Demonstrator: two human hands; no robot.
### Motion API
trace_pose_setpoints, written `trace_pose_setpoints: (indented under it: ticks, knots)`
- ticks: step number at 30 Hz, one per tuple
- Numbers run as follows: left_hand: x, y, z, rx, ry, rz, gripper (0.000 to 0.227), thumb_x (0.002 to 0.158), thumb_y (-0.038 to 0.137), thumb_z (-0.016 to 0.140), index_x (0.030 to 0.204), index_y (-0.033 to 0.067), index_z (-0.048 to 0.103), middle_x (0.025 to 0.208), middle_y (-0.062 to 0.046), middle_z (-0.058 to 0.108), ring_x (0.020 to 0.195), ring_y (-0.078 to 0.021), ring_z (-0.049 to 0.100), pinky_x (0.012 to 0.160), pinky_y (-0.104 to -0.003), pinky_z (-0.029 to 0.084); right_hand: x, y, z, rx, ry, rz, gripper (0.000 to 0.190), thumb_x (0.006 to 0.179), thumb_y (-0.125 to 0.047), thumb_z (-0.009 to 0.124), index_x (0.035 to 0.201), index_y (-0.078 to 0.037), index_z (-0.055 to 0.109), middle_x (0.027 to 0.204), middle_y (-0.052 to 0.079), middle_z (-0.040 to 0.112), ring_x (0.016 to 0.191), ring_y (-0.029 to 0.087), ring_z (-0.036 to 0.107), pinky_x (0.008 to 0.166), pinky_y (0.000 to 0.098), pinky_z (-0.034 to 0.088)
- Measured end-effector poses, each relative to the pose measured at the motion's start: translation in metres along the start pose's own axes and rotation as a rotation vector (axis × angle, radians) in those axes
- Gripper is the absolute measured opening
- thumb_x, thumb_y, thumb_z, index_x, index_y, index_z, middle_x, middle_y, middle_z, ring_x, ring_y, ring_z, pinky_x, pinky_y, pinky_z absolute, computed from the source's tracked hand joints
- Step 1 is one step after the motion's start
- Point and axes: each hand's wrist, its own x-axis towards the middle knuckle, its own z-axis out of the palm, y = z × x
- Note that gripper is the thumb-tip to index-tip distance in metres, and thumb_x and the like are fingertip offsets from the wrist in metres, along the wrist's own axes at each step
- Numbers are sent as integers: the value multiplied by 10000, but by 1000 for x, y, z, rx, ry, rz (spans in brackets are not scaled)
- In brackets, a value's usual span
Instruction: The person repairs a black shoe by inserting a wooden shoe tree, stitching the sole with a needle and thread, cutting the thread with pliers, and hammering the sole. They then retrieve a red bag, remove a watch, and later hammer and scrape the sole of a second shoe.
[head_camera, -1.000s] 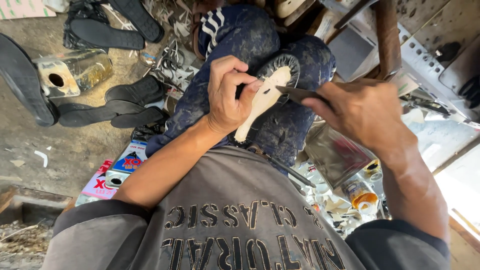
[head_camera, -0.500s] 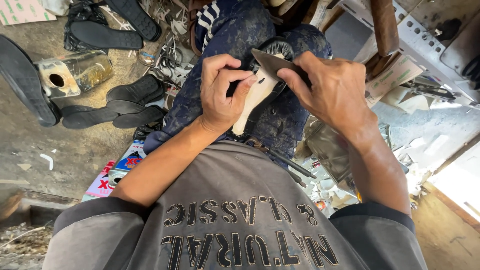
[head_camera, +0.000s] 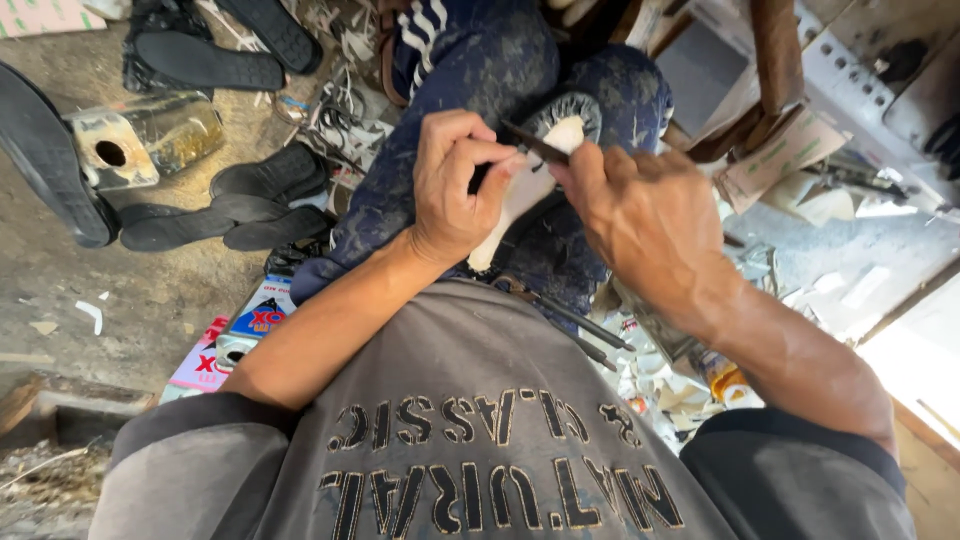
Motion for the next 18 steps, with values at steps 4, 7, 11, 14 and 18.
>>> trace_pose_setpoints:
  ticks: [4, 7, 11, 14, 18]
  knots:
    - [-8, -10, -5, -49, 85, -63, 278, 1081, 284, 540, 930, 60, 606, 1001, -86, 521, 907, -269, 584, 838, -369, 525, -19, 0, 8, 121, 72, 76, 337, 1169, -385, 555, 904, -179, 519, 678, -21, 634, 560, 167, 662, 499, 289, 488]
    - [-6, -6, -13, -85, 125, -164, 244, 1113, 321, 498, 1074, 93, 576, 1174, -82, 520, 1043, -244, 584, 876, -346, 518, -39, 11, 27, 302, 196, 125, 338, 1129, -407, 598, 909, -159, 663, 623, -18, 602, 529, 147, 609, 518, 289, 467]
    - [2, -18, -14, -214, -58, -335, 582, 1197, 510, 446, 1648, 183, 276, 1644, -77, 417, 1517, -242, 570, 1234, -403, 574, -66, 17, 38, 877, 392, 551, 134, 1183, 34, 644, 1080, 84, 574, 816, 136, 572, 614, 196, 491, 474, 339, 411]
    - [21, -22, 16, -388, -477, -416, 676, 1055, 282, 710, 1581, 141, 310, 1578, -151, 546, 1425, -339, 640, 1221, -458, 532, -62, 4, 33, 1244, 559, 553, 294, 1220, -148, 485, 1472, -23, 399, 1390, 269, 533, 654, 177, 530, 480, 235, 451]
    - [48, -9, 8, -313, -605, -512, 540, 945, 388, 698, 1416, 163, 558, 1381, -110, 701, 1264, -256, 684, 1071, -380, 500, -85, -27, 58, 1499, 457, 916, 264, 1148, -163, 481, 1383, -43, 462, 1010, 100, 583, 790, 163, 580, 684, 291, 534]
